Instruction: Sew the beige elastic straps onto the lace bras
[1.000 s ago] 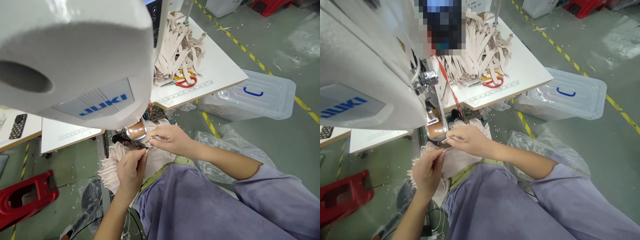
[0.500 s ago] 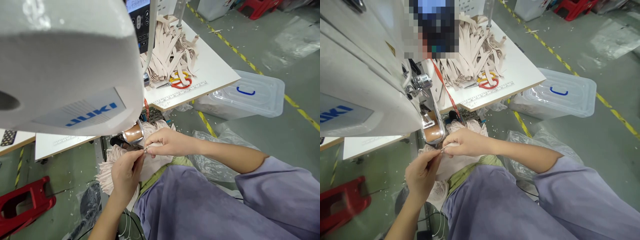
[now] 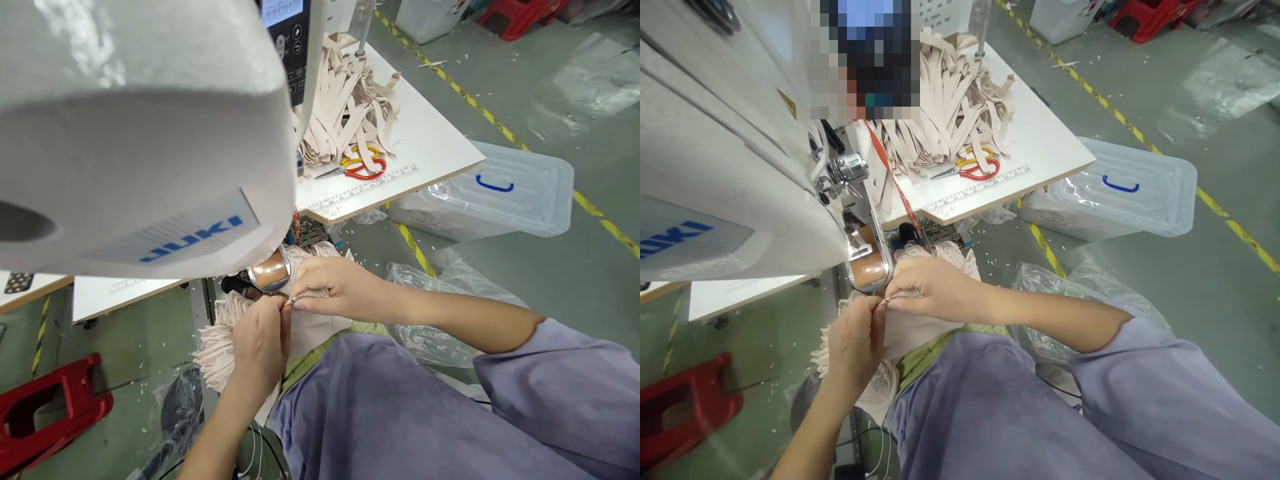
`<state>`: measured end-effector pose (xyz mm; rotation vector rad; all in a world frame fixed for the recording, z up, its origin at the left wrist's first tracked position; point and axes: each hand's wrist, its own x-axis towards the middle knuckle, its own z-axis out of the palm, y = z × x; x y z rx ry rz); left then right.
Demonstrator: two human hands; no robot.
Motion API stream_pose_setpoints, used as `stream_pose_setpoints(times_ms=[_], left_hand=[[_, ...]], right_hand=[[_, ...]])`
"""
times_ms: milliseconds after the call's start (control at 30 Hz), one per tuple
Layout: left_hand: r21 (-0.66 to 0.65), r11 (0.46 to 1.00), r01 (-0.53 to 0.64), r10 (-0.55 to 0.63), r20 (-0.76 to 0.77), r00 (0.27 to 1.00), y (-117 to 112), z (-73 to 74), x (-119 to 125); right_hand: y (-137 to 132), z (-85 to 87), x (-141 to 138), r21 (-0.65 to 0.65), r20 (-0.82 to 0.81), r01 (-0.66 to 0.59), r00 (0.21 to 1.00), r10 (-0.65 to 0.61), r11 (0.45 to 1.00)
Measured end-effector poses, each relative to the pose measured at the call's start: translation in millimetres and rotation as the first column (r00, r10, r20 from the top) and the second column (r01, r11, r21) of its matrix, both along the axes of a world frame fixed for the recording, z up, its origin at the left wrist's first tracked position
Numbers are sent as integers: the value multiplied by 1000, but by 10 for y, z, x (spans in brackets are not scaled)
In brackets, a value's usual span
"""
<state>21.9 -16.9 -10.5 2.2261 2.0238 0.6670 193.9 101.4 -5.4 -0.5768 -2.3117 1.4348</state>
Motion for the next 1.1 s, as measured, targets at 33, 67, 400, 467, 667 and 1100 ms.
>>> stream_pose_setpoints(times_ms=[33,67,400,467,667,1100], left_hand=[[18,1000,-13,13,-1,1000,3,-8,22],[26,999,-29,28,9,1000,10,-6,38],[306,940,151,-74,-251,965,143,-15,-425],[340,913,224,-119,-301,946,157,-38,-515],[266,932,246,-127,-397,909,175,1,-487],[158,905,394,-297,-427,854,297,121,-683]], right_hand=[[-4,7,-17,57,-13,26,1000,-25,998],[4,22,-40,113,-20,44,999,-42,993],[425,285,-380,311,206,-71,979,6,948],[432,299,-403,354,232,-80,973,-5,932],[375,250,-342,454,213,-53,976,-51,889],[92,-130,-247,712,-257,375,926,-276,594]])
